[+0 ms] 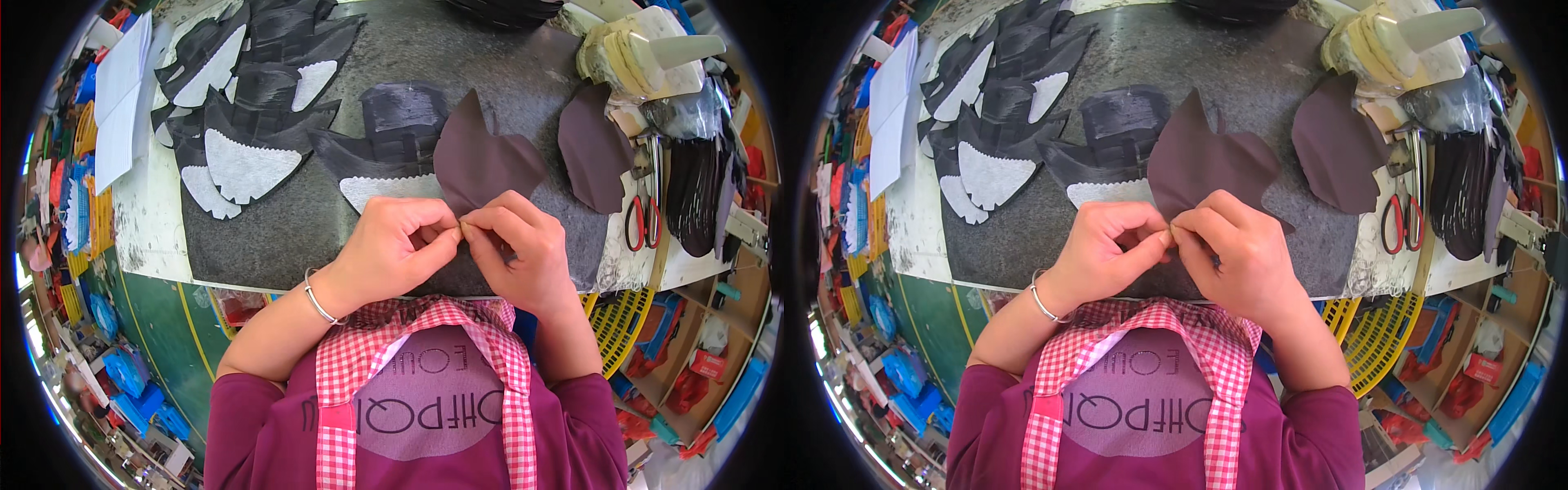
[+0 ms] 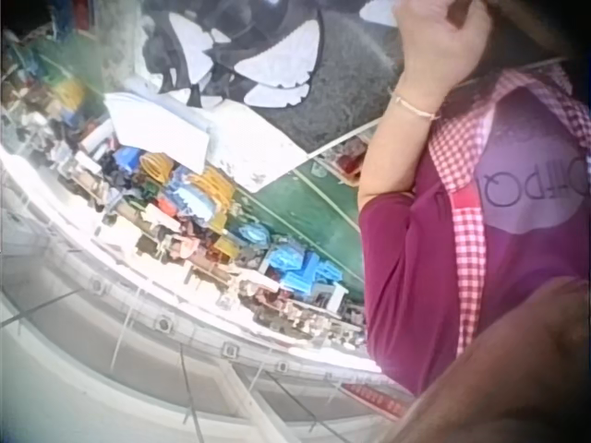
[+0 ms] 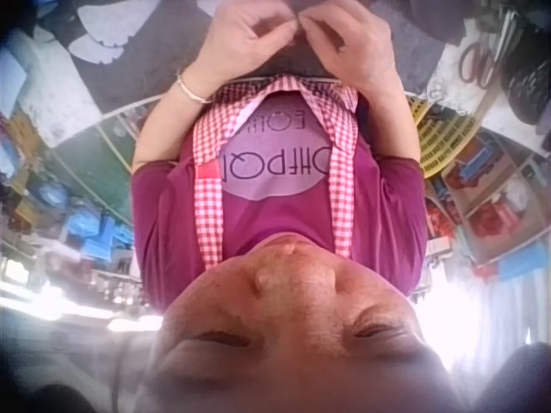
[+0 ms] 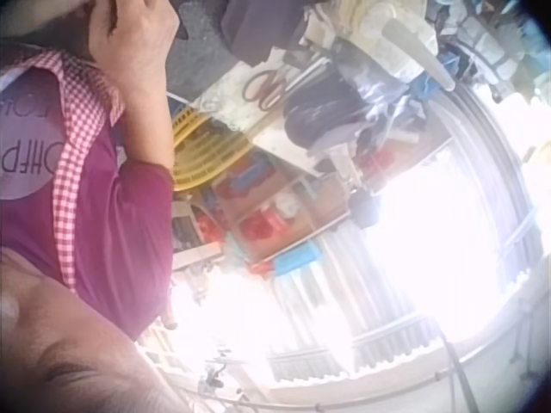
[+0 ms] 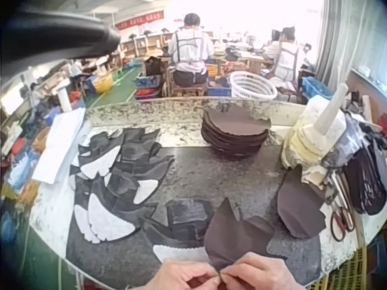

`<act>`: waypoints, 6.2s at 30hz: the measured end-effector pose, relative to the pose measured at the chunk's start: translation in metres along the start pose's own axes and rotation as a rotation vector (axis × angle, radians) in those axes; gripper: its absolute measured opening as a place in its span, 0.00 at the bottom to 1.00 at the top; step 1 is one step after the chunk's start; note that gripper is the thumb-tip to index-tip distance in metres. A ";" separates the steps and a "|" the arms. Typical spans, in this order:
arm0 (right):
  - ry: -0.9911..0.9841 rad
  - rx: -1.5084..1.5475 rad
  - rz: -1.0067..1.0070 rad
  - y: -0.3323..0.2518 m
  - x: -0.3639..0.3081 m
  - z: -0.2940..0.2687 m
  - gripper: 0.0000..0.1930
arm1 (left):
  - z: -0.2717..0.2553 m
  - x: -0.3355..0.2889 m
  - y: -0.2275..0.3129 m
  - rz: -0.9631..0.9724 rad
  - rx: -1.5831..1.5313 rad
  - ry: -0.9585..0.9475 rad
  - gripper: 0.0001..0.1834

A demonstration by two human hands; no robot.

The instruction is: The worker is sorting, stacking, and organizing pre-cut shoe components on a workstation.

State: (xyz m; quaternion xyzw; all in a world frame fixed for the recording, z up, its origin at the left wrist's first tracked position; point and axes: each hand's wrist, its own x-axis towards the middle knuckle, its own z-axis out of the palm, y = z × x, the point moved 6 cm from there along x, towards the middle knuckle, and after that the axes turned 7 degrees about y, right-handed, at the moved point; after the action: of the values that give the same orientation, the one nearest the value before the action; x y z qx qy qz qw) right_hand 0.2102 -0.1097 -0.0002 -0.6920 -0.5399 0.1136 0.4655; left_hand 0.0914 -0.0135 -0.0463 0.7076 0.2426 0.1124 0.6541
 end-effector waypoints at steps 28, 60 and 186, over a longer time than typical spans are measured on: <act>0.426 0.378 0.308 0.012 -0.009 0.027 0.03 | -0.048 0.007 -0.001 -0.047 -0.437 0.264 0.21; 0.166 0.106 0.332 0.028 0.056 -0.129 0.06 | -0.032 -0.034 0.021 0.431 1.083 0.016 0.41; 0.450 -0.628 0.191 0.084 -0.026 -0.077 0.08 | -0.040 -0.044 0.085 0.950 1.161 0.481 0.18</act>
State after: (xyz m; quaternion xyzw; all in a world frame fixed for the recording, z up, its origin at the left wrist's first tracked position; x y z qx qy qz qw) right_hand 0.3046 -0.1709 -0.0324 -0.8554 -0.3662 -0.1686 0.3251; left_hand 0.0517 -0.0027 0.0489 0.9201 0.0689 0.3854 -0.0085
